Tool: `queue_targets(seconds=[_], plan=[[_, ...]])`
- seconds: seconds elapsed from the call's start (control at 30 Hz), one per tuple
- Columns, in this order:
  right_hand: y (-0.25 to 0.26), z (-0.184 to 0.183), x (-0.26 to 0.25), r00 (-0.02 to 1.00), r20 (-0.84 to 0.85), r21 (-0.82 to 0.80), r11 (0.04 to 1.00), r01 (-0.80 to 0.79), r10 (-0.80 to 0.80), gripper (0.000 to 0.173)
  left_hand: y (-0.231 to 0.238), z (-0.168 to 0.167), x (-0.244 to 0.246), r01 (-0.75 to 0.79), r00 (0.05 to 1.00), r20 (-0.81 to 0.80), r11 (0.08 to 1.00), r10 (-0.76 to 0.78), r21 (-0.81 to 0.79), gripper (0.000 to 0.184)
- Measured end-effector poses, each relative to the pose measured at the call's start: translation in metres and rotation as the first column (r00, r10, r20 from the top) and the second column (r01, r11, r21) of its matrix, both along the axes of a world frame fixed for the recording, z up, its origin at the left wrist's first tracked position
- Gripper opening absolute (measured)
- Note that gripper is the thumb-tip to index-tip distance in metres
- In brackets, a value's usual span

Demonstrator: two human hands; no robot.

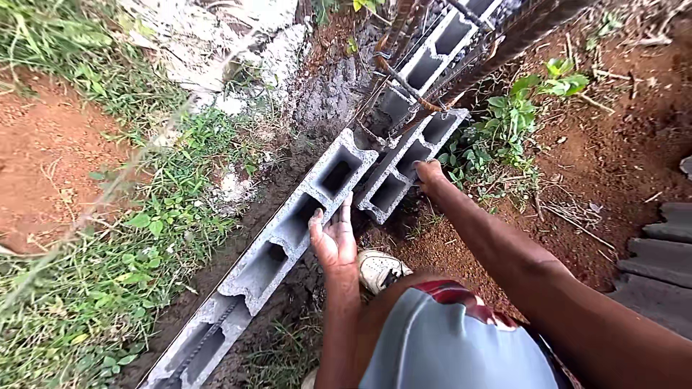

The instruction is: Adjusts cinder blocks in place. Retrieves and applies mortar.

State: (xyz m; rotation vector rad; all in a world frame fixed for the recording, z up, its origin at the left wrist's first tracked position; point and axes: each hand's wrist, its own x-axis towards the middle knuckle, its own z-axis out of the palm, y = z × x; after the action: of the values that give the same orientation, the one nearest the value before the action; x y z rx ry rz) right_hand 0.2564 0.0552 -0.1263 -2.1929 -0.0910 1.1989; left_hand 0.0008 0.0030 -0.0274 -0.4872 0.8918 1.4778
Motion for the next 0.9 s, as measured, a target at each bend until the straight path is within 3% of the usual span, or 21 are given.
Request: queue_targets(seconds=[0.2, 0.3, 0.9], plan=[[0.013, 0.000, 0.008, 0.996, -0.026, -0.034, 0.996, -0.086, 0.085, 0.048, -0.001, -0.002, 0.000, 0.039, 0.999, -0.039, 0.998, -0.037, 0.058, 0.038], [0.018, 0.000, 0.013, 0.994, -0.072, -0.040, 0.996, -0.080, 0.077, 0.053, -0.001, -0.004, -0.001, 0.053, 0.998, -0.045, 0.996, -0.050, 0.070, 0.038], [0.004, -0.001, 0.001, 0.994, -0.079, -0.041, 0.996, -0.083, 0.079, 0.049, -0.007, -0.004, -0.001, 0.025, 1.000, -0.018, 0.997, -0.024, 0.070, 0.043]])
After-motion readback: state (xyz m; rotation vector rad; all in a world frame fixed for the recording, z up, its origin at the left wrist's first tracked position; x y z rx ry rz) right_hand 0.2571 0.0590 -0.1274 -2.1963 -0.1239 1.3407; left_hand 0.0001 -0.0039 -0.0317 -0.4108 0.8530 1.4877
